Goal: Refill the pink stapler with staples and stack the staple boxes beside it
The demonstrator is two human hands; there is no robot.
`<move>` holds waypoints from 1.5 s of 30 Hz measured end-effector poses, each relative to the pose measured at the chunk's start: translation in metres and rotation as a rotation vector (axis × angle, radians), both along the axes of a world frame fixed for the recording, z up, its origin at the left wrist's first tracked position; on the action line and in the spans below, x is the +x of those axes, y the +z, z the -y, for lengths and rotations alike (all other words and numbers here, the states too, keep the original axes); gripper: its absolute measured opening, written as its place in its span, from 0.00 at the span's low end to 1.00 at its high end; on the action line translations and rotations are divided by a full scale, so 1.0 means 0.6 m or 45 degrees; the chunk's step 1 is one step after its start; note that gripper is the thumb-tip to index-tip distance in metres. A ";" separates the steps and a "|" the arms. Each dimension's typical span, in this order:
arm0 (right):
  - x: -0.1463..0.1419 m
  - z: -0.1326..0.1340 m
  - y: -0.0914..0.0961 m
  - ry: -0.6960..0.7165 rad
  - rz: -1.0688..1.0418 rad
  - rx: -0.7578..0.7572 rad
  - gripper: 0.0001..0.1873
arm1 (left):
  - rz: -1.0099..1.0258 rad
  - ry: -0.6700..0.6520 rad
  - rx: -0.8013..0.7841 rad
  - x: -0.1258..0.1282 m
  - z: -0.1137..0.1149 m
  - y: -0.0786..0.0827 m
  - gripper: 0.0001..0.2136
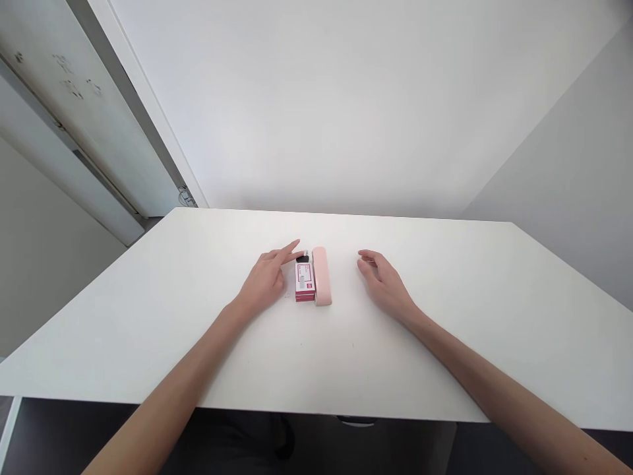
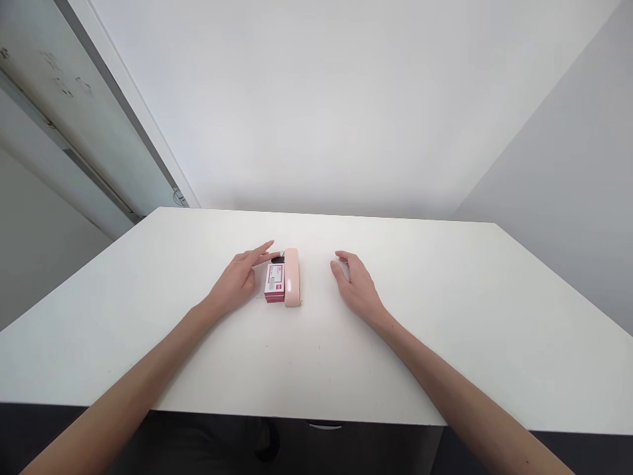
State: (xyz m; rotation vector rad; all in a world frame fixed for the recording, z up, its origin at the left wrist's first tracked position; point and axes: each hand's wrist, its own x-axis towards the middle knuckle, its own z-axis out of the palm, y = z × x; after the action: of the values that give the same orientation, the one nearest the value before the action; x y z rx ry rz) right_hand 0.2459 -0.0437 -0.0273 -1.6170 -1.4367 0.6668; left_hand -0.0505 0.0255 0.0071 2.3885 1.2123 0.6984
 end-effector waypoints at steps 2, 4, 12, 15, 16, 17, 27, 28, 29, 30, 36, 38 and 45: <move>0.000 0.000 0.000 0.005 -0.001 0.010 0.27 | 0.023 0.019 -0.044 -0.005 0.004 0.002 0.42; 0.000 0.000 0.000 0.003 0.001 0.002 0.27 | 0.042 0.020 -0.085 -0.008 0.005 0.003 0.42; 0.004 -0.004 0.000 0.004 -0.021 0.033 0.26 | 0.179 -0.097 -0.182 -0.014 0.004 0.008 0.42; 0.003 -0.003 0.001 0.002 -0.026 0.020 0.25 | 0.248 0.026 -0.220 -0.022 0.003 0.003 0.40; 0.003 -0.001 0.001 0.002 -0.025 0.018 0.25 | 0.250 0.101 -0.239 -0.027 0.004 0.000 0.38; 0.002 0.001 0.002 0.003 -0.025 0.020 0.25 | 0.243 0.169 -0.248 -0.032 0.004 -0.003 0.36; -0.057 -0.004 0.084 0.176 0.133 0.211 0.27 | -0.041 0.259 -0.002 -0.163 0.033 -0.031 0.28; -0.074 -0.010 0.101 0.235 0.207 0.278 0.26 | -0.074 0.271 0.018 -0.179 0.036 -0.033 0.28; -0.093 -0.017 0.116 0.316 0.304 0.337 0.25 | -0.102 0.287 0.036 -0.193 0.040 -0.035 0.28; -0.113 -0.024 0.128 0.408 0.427 0.371 0.24 | -0.127 0.299 0.054 -0.206 0.044 -0.036 0.28; -0.228 -0.076 0.114 0.773 1.236 0.174 0.20 | -0.229 0.358 0.099 -0.247 0.071 -0.041 0.29; -0.253 -0.092 0.088 0.761 1.307 0.087 0.13 | -0.243 0.365 0.098 -0.249 0.078 -0.041 0.29; -0.290 -0.118 0.038 0.646 1.531 -0.202 0.09 | -0.268 0.352 0.096 -0.246 0.085 -0.037 0.29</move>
State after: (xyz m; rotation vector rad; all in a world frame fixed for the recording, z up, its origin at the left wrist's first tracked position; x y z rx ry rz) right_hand 0.0719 0.0270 -0.0048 -1.8640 -2.7624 -0.0257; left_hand -0.1980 -0.0257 -0.0149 2.4291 1.6544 0.5925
